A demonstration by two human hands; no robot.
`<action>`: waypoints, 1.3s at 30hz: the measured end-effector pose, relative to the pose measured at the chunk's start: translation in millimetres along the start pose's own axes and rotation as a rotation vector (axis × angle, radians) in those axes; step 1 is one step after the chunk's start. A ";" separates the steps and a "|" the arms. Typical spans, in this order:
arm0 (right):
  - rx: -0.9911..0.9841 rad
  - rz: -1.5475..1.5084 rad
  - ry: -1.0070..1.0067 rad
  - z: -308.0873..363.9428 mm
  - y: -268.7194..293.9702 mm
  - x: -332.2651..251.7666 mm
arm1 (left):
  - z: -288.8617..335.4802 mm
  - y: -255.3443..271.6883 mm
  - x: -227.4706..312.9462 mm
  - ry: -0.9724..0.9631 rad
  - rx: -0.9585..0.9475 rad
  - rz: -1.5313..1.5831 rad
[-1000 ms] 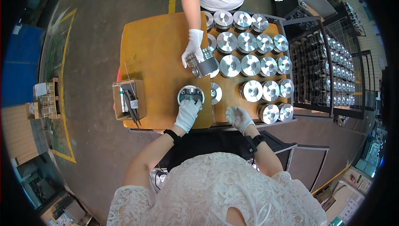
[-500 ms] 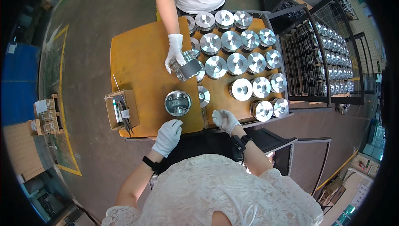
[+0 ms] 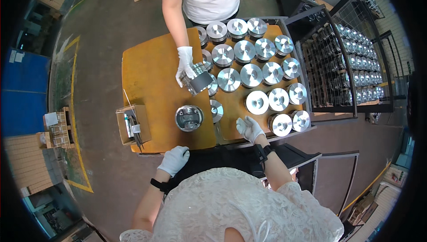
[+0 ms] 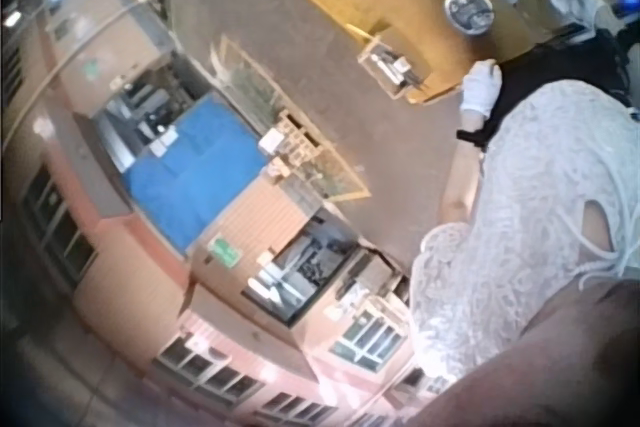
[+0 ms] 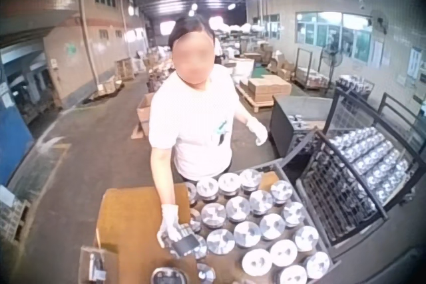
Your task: Inspecting and organizing metal engine pistons on a cart and a worktable.
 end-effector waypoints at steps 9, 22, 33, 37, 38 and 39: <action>-0.005 0.154 0.144 -25.3 -24.5 -67.8 | 20.9 -0.2 -18.8 0.168 0.026 0.038; 0.306 0.216 0.235 -69.4 28.0 -138.4 | 31.2 -13.3 -30.1 0.172 0.057 0.109; 0.139 0.320 0.090 79.5 -23.7 6.7 | -3.1 54.1 18.9 -0.048 0.109 0.190; -0.335 0.415 0.160 153.3 -96.5 37.7 | -30.5 95.0 83.1 -0.177 0.033 0.336; -0.423 0.459 0.208 161.3 -108.7 39.7 | -34.1 105.3 97.6 -0.187 0.041 0.358; -0.510 0.507 0.260 170.8 -119.8 41.1 | -37.6 113.0 110.4 -0.199 0.051 0.382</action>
Point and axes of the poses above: each hand's wrist, its own z-axis away from the middle knuckle, its own y-axis out of the back of the hand, x = y × z, the point moved 6 cm from there along -z, towards the middle knuckle, and after that the axes turned 10 degrees about x, right-handed, at the moved point
